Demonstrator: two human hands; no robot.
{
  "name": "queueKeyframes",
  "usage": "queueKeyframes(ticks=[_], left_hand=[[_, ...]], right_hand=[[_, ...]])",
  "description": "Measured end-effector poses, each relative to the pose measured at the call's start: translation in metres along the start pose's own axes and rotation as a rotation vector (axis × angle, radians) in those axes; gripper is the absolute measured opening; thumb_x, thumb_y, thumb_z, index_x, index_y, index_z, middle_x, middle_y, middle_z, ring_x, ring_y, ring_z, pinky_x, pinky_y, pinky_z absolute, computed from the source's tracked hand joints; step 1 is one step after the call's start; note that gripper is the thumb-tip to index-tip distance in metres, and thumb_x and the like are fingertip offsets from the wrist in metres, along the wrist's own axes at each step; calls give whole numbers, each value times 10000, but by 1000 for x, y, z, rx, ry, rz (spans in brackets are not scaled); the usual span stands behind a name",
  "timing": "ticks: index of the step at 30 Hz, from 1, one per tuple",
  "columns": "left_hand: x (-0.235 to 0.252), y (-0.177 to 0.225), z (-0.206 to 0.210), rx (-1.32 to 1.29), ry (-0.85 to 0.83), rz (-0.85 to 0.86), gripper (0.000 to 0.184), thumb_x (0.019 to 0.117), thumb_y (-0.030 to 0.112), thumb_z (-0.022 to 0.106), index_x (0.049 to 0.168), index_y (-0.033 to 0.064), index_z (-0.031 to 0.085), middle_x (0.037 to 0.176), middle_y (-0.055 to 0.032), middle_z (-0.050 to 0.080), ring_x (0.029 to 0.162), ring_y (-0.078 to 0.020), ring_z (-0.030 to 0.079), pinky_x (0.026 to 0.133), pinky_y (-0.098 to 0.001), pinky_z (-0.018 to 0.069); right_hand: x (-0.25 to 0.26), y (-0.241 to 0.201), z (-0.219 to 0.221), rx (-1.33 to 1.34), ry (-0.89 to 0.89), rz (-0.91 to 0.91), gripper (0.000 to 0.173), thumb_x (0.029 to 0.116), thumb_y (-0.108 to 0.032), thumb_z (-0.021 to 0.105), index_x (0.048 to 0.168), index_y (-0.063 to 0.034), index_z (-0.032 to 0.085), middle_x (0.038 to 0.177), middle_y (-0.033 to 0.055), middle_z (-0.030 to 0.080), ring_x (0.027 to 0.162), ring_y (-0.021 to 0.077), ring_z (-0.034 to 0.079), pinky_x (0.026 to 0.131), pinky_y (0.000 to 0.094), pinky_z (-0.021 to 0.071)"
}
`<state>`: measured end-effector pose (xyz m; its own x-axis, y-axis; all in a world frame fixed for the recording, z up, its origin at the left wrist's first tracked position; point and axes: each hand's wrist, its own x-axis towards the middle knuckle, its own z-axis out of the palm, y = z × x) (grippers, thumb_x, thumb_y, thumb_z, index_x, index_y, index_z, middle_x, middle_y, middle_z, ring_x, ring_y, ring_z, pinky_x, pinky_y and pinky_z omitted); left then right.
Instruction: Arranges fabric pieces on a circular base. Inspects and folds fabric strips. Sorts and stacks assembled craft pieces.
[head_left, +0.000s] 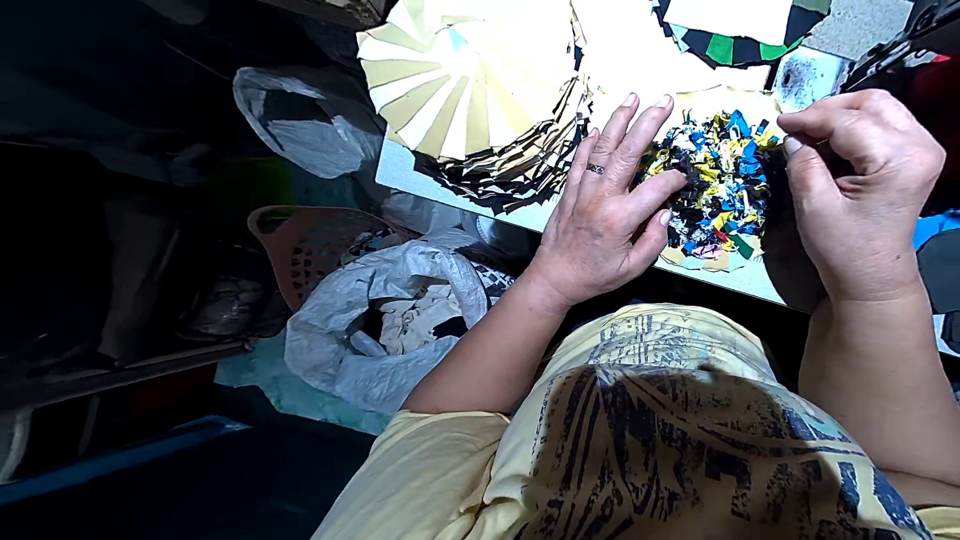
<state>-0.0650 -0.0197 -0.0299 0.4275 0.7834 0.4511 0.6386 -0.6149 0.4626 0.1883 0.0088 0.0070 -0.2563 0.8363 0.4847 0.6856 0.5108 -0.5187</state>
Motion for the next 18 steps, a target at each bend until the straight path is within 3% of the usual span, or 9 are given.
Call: queueKeyframes(ticks=[5,8,14,18], left_hand=[[1,0,-1,19,-42,-9,388,1018,325,452,1280,214,716,1636,-185,357,1557,-415,205,1226,-665,170],[4,2,-1,43,-69,-35,416,1026,355,443,1343,228,681,1659,-185,311,1563,-411,184,1222,-670,167],[6,3,-1,94,-140,-60,475,1046,413,390,1431,253,618,1689,-178,241,1576,-403,134,1239,-653,123],[6,2,-1,81,-148,-50,481,1049,421,381,1432,257,619,1691,-170,241,1579,-398,125,1235,-671,104]], right_hand=[[-3,1,5,-72,-134,8,191,999,-124,625,1083,-43,776,1041,157,671,1016,273,618,904,392,490],[-2,4,7,-58,-85,1,168,995,-89,617,1021,-25,770,989,165,661,956,260,617,855,374,491],[1,-3,5,-9,-50,14,195,1017,-120,604,1082,-26,762,1063,163,650,996,230,622,885,343,512],[4,-16,11,-40,-111,-36,254,1024,-193,607,1174,-43,746,1110,166,662,1038,279,624,890,421,505]])
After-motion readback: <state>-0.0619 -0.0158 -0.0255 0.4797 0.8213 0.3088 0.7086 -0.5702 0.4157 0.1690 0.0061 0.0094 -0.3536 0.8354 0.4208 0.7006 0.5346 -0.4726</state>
